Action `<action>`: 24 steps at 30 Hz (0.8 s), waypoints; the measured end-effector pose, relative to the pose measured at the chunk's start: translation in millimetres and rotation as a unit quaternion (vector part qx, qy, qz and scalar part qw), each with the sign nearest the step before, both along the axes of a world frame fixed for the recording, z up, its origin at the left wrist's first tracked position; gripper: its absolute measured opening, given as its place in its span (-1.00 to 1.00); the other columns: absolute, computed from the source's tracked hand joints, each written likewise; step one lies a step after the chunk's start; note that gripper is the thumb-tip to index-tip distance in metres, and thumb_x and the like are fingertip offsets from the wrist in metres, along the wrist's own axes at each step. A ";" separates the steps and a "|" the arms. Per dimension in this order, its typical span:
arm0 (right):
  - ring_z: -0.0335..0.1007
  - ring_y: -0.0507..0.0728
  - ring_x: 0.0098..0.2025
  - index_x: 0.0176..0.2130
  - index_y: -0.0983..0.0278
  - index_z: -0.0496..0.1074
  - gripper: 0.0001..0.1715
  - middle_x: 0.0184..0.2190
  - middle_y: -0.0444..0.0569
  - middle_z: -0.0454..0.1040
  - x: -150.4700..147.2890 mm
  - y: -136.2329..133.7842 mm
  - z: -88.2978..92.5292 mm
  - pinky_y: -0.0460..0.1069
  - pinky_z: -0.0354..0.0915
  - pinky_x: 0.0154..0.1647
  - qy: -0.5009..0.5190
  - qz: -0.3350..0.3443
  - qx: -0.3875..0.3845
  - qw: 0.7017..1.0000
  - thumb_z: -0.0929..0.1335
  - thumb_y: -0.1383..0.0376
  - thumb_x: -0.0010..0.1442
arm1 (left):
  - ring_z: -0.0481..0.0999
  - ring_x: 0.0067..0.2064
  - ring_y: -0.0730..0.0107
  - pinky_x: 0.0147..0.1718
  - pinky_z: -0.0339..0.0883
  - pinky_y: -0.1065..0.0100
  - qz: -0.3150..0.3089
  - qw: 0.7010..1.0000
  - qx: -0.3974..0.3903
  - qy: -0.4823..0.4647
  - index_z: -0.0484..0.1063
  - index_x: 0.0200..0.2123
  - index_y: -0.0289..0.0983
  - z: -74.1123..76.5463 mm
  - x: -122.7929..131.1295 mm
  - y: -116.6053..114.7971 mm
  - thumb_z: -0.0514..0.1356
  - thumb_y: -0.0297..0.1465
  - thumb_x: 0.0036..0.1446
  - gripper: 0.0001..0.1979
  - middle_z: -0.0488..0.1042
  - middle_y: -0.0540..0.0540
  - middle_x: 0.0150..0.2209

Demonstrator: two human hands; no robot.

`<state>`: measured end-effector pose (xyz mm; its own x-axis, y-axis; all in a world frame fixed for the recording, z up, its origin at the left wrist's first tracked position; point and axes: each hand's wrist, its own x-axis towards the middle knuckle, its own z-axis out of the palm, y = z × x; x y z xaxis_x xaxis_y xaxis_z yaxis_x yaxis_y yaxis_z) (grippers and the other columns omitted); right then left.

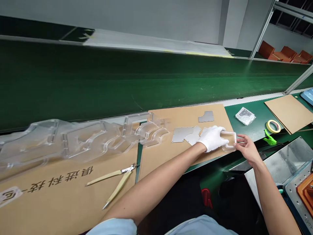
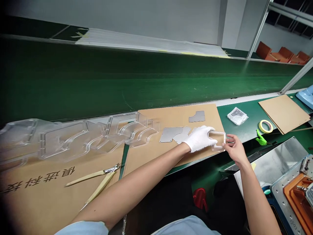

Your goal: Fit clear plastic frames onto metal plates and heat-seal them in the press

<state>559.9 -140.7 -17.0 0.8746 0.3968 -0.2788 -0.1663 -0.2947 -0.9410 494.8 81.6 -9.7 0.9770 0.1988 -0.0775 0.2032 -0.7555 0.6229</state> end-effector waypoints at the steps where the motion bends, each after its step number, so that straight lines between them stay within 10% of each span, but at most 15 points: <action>1: 0.59 0.16 -0.16 0.11 0.20 0.52 -0.25 -0.02 0.05 0.60 1.7 0.9 -1.1 0.08 0.53 -0.12 0.002 -0.003 0.000 1.000 0.63 0.01 0.00 | 0.62 0.00 -0.09 -0.06 0.46 0.10 0.001 1.000 -0.003 -0.001 0.59 0.11 -0.09 -2.0 1.5 0.6 0.35 -0.06 0.05 -0.45 0.60 -0.18 -0.01; 8: 0.55 0.14 -0.31 -0.07 0.27 0.57 -0.32 -0.28 -0.01 0.61 8.1 6.2 -4.2 0.02 0.46 -0.33 -0.012 -0.017 -0.013 1.000 0.60 -0.12 -0.02 | 0.59 0.09 -0.11 0.06 0.46 0.08 0.028 0.999 -0.006 -0.038 0.56 0.18 -0.17 2.0 -9.4 -9.0 0.36 -0.09 0.12 -0.42 0.60 -0.22 0.08; 18: 0.60 0.34 0.05 0.10 0.22 0.53 -0.24 0.05 0.17 0.63 -21.2 -25.3 -3.6 0.23 0.51 0.07 -0.111 0.000 -0.027 0.993 0.53 -0.23 0.16 | 0.56 0.11 -0.06 0.15 0.43 0.02 0.166 0.979 0.065 -0.096 0.61 0.02 -0.25 -14.7 -124.9 49.2 0.22 -0.30 0.32 -0.71 0.62 -0.24 0.05; 24: 0.48 0.37 0.23 0.20 0.15 0.50 -0.29 0.17 0.16 0.52 -25.8 -14.3 13.5 0.28 0.49 0.20 -0.247 0.073 -0.087 0.962 0.51 -0.15 0.22 | 0.54 0.09 -0.09 0.12 0.40 -0.01 0.072 0.986 0.127 -0.084 0.62 -0.09 -0.18 0.5 -116.7 70.1 0.27 -0.28 0.23 -0.77 0.64 -0.20 -0.04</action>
<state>534.1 -155.0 -3.5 0.8561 0.5100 0.0837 0.3442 -0.4418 -0.8285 378.2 151.7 -9.2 0.9322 0.3281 0.1529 0.2293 -0.8621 0.4519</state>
